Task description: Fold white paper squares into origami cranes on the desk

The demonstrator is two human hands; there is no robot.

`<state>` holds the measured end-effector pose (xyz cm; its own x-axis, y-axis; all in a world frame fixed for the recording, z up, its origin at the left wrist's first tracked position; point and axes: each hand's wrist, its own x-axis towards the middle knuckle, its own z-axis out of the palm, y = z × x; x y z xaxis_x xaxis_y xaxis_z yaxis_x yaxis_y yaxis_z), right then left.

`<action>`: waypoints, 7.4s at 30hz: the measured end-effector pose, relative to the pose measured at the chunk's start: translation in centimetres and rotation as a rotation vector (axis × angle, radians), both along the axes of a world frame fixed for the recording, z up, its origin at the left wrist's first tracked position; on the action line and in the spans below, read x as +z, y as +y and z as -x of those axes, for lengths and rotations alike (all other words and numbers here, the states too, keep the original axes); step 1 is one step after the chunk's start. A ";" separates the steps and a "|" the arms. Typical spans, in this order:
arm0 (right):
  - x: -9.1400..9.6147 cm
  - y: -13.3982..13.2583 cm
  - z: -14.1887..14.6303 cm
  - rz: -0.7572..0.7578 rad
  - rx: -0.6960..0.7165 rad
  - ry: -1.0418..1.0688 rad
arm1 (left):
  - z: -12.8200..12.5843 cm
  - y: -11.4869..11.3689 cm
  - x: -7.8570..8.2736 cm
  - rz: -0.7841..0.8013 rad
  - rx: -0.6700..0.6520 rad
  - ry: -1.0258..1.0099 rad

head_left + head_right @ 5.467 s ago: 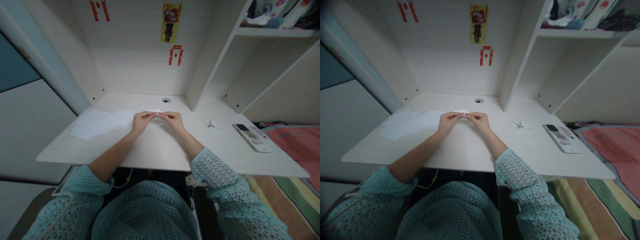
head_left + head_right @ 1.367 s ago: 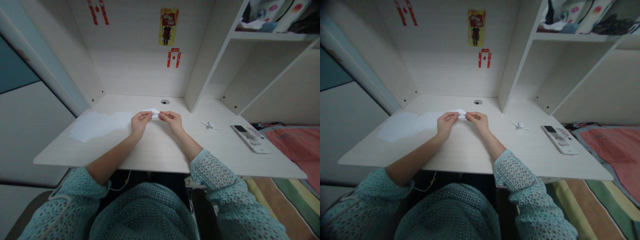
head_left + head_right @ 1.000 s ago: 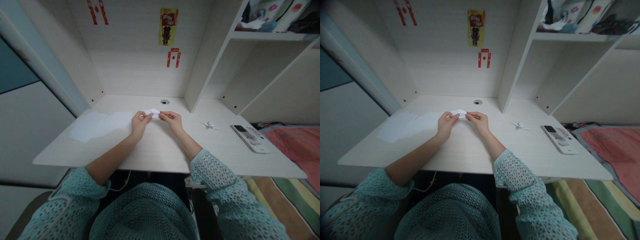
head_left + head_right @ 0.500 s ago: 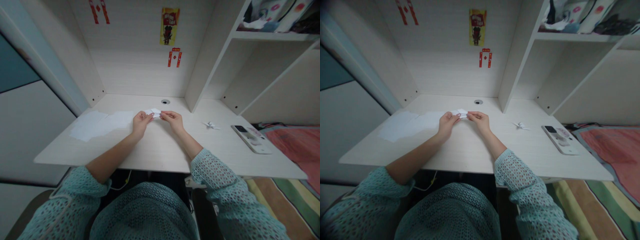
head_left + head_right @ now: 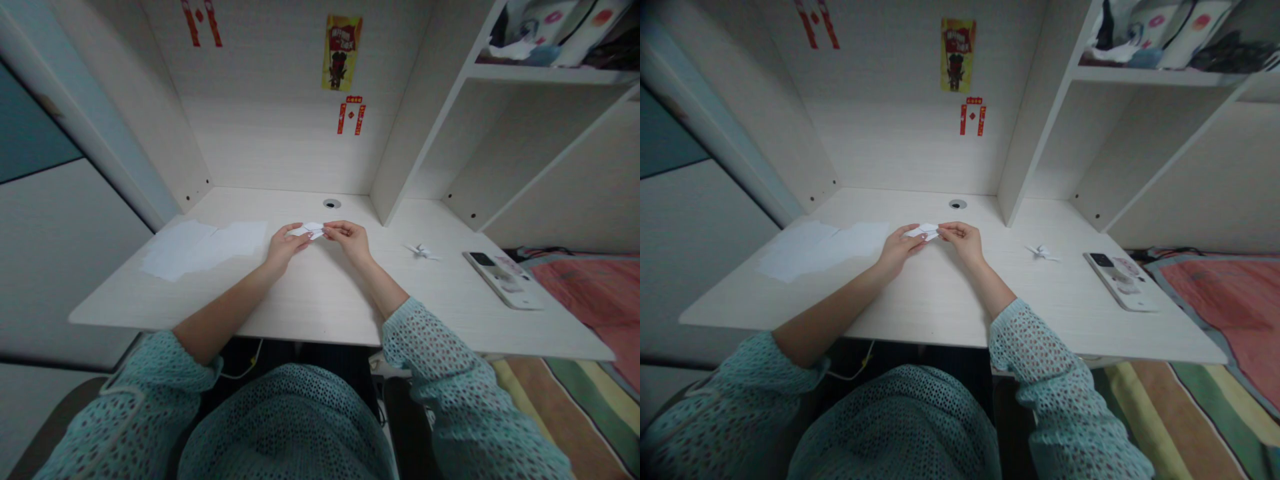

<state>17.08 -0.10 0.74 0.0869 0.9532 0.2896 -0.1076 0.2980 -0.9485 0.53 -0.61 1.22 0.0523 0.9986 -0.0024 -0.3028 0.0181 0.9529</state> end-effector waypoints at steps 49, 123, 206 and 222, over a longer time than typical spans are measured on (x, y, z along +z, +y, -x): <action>-0.2 -0.6 0.3 0.243 0.051 -0.002 | -0.2 0.5 -0.7 -0.132 0.057 0.064; -0.9 -0.7 0.3 -0.184 -0.088 -0.375 | 0.5 0.3 -0.4 -0.329 -0.096 0.243; -0.7 0.1 1.3 0.045 0.012 0.109 | -0.2 0.2 -0.4 -0.300 0.109 0.024; -1.1 -0.1 1.6 0.089 0.031 0.157 | 0.1 0.4 -0.6 -0.285 0.109 0.016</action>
